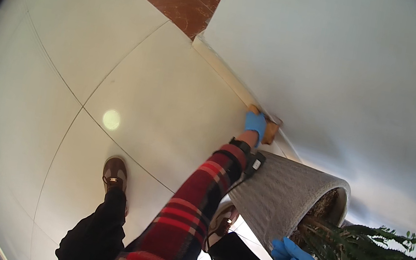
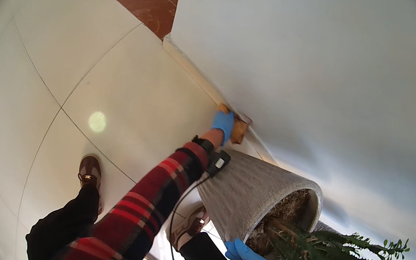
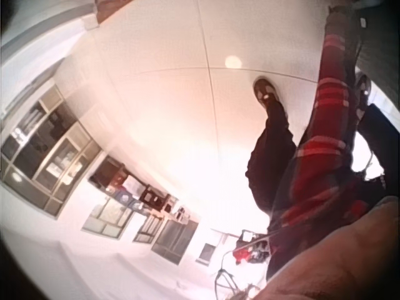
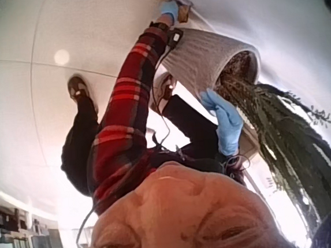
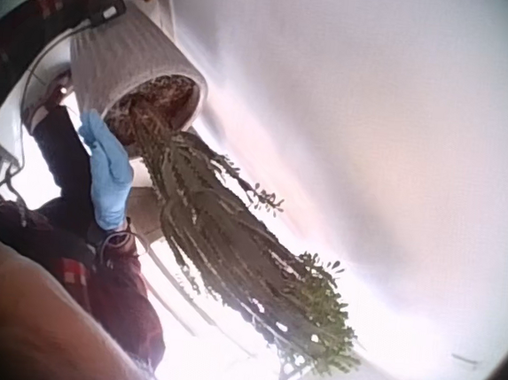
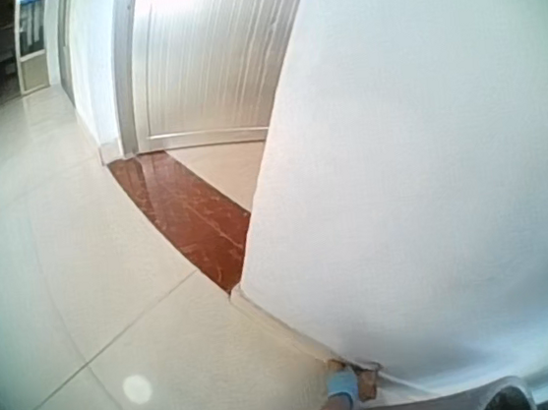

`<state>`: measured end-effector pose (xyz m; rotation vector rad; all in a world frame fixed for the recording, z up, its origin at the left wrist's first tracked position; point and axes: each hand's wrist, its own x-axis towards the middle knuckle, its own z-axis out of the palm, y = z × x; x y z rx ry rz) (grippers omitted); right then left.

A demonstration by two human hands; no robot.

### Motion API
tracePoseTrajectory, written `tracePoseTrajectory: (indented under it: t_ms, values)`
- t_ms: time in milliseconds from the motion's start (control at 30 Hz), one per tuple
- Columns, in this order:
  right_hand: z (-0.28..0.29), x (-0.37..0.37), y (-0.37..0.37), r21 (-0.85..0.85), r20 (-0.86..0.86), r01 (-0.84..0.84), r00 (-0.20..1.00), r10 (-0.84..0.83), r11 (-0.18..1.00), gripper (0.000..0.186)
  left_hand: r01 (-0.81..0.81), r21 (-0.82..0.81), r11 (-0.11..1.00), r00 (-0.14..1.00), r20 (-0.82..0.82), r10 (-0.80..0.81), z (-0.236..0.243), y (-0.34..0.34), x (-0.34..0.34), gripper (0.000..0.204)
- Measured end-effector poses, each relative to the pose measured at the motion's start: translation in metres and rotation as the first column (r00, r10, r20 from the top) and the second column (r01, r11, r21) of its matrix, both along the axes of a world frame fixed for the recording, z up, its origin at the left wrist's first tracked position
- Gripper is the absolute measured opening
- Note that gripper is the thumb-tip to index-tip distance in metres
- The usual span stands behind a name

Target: The person wipes the exterior of two large potted cacti with a cloth, then sweeps the floor with a broom and dustpan, and finally wipes the floor and baseboard with the cloth. The person wears blue gloves throughout.

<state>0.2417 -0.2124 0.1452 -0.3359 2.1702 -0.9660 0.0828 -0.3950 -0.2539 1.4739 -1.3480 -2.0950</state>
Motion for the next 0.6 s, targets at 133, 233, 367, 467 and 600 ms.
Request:
tracePoseTrajectory:
  t_ms: [133, 233, 367, 467, 600]
  values:
    - [-0.001, -0.001, 0.001, -0.024, -0.007, 0.005, 1.0, -0.005, 1.0, 0.038, 0.023, 0.007, 1.0, 0.997, -0.069, -0.022, -0.001, -0.01, 0.01, 0.036]
    - [-0.004, -0.002, 0.001, -0.015, 0.012, 0.032, 0.999, -0.032, 0.999, 0.041, 0.091, -0.161, 0.983, 0.994, -0.043, -0.099, -0.012, -0.034, 0.029, 0.045]
    - [-0.006, -0.004, -0.001, 0.018, 0.024, 0.059, 0.998, -0.06, 0.998, 0.045, -0.314, 0.034, 0.949, 0.948, -0.037, 0.315, -0.029, -0.111, 0.046, 0.035]
    - [-0.007, -0.006, -0.004, 0.001, 0.044, 0.072, 0.996, -0.072, 0.997, 0.048, -0.409, -0.184, 0.894, 0.91, -0.014, 0.413, -0.027, -0.181, 0.071, 0.034]
    - [-0.01, -0.009, -0.004, 0.012, 0.019, 0.078, 0.997, -0.078, 0.997, 0.046, -0.373, -0.222, 0.901, 0.928, -0.069, 0.367, -0.019, -0.233, 0.1, 0.034]
